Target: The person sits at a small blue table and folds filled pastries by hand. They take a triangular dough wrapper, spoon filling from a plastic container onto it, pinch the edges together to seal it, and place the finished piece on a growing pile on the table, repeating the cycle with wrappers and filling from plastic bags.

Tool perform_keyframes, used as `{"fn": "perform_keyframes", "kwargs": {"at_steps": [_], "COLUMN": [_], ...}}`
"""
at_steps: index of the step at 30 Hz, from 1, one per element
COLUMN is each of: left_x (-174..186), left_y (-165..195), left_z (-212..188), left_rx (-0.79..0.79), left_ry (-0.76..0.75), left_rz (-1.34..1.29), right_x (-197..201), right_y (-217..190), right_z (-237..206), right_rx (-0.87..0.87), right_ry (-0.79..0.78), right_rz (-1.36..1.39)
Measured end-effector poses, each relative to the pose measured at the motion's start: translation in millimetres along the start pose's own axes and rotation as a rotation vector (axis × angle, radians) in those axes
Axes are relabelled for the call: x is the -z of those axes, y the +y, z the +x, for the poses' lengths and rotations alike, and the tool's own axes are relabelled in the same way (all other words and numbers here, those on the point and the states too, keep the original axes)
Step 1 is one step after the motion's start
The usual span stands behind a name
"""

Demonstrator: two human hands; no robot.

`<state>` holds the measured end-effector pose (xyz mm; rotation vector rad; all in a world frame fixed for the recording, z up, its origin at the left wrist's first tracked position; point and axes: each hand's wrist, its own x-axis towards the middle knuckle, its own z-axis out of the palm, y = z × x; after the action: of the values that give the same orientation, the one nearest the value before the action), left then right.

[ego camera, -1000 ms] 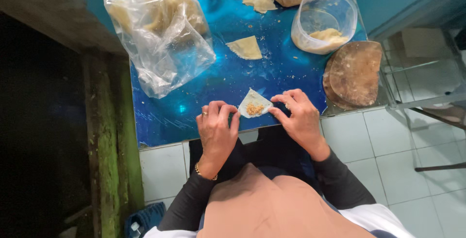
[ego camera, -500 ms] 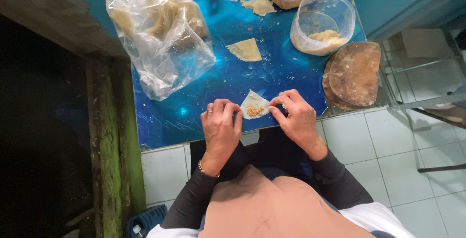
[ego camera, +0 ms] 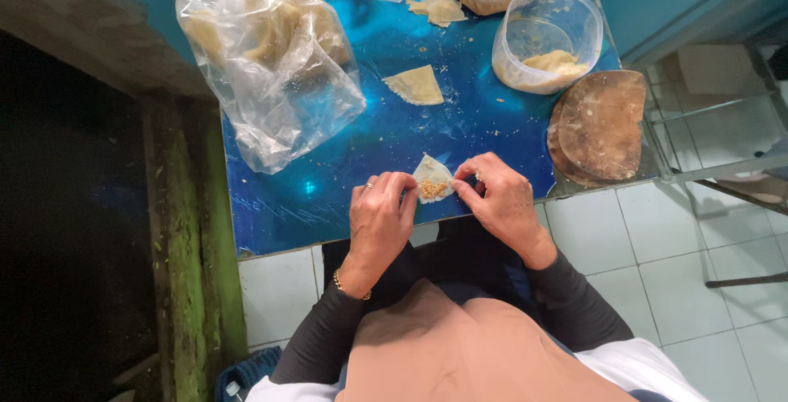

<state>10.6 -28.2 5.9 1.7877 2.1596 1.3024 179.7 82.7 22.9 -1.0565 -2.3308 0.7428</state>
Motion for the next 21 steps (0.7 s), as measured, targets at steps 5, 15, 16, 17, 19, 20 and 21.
{"fn": "perform_keyframes", "kwargs": {"at_steps": [5, 15, 16, 17, 19, 20, 21], "left_x": [-2.3, -2.0, -1.0, 0.3, 1.3, 0.9, 0.3], "left_y": [-0.5, -1.8, -2.7, -4.1, -7.1, -8.3, -9.4], "left_z": [-1.3, -0.3, -1.0, -1.5, -1.6, -1.1, -0.6], "left_rx": [-0.038, -0.191, -0.212, -0.234, -0.267, -0.275, -0.284], "left_ry": [0.019, -0.020, -0.035, -0.050, -0.069, -0.074, -0.079], "left_rz": [-0.073, -0.028, -0.021, -0.013, -0.006, -0.008, -0.009], "right_x": [-2.5, -13.3, -12.2, -11.1, -9.7, -10.0, -10.9], "right_y": [3.4, 0.8, 1.0, 1.1, 1.9, 2.1, 2.4], "right_z": [-0.5, -14.4, -14.6, -14.3, -12.9, -11.7, -10.4], "right_rx": [-0.079, 0.124, 0.190, 0.255, 0.384, 0.420, 0.456], "right_ry": [0.002, 0.021, 0.035, 0.028, 0.016, 0.019, 0.024], "right_rz": [0.278, 0.287, 0.242, 0.180, 0.055, 0.032, 0.009]}}
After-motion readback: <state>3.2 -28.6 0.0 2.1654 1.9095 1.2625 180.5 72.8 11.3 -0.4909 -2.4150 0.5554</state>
